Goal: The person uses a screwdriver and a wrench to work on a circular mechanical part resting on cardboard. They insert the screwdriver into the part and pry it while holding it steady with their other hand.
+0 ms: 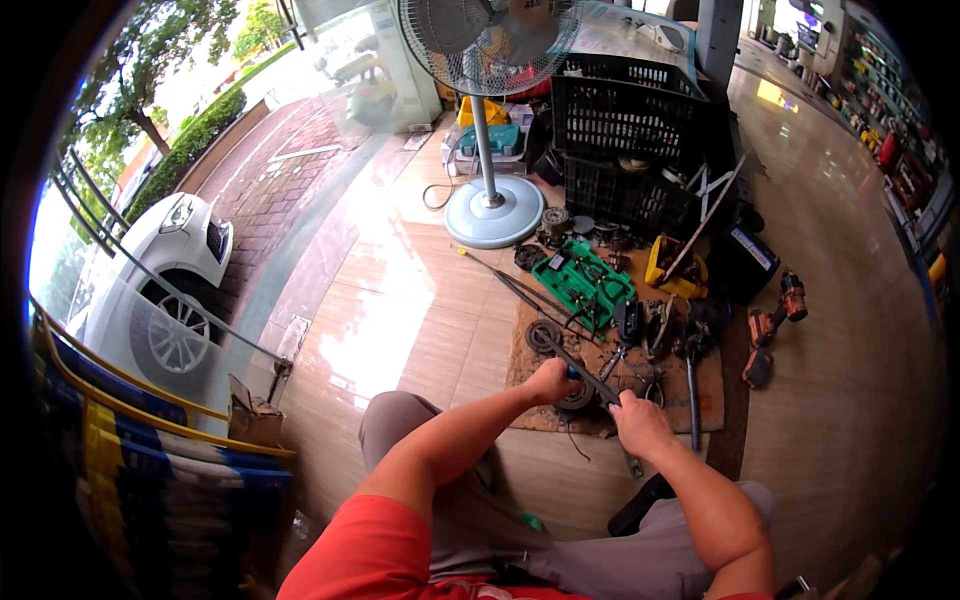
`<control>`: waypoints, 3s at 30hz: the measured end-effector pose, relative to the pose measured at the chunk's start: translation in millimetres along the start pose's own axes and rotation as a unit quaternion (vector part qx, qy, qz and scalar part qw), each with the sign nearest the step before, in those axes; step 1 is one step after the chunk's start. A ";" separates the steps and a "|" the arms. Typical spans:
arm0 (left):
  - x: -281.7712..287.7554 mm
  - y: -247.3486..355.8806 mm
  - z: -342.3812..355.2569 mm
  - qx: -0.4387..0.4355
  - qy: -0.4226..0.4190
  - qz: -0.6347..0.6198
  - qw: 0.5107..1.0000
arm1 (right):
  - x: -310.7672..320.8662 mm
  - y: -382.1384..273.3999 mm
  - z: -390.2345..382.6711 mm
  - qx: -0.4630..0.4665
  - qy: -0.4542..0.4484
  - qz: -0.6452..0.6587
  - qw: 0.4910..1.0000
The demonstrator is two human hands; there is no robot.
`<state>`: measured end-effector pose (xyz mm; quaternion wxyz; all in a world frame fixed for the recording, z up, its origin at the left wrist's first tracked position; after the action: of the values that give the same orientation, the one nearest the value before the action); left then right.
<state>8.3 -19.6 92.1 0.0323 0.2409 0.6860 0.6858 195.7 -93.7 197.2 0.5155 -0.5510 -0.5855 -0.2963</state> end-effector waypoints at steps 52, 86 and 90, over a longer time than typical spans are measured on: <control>1.7 -14.3 3.6 0.002 0.001 0.024 1.000 | 10.2 -5.1 -3.9 0.020 0.088 0.053 0.994; -47.1 82.0 -8.8 -0.096 -0.104 0.042 0.989 | 12.6 5.9 8.4 0.007 0.203 0.198 0.959; -48.4 75.4 -7.1 -0.113 -0.099 0.061 0.987 | 15.8 3.4 4.7 -0.009 0.177 0.194 0.965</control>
<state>69.9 -48.6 150.7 0.0851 0.3433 0.5818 0.7324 199.8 -83.3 209.8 0.6538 -0.5974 -0.3642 -0.2883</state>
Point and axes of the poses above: each hand's wrist, its own z-axis towards the middle knuckle, its own x-axis out of the back of the hand, y = z × x, the point moved 5 cm from there along z, towards the middle knuckle, and after that the axes turned 12 degrees about -z, right-handed, at the moved point
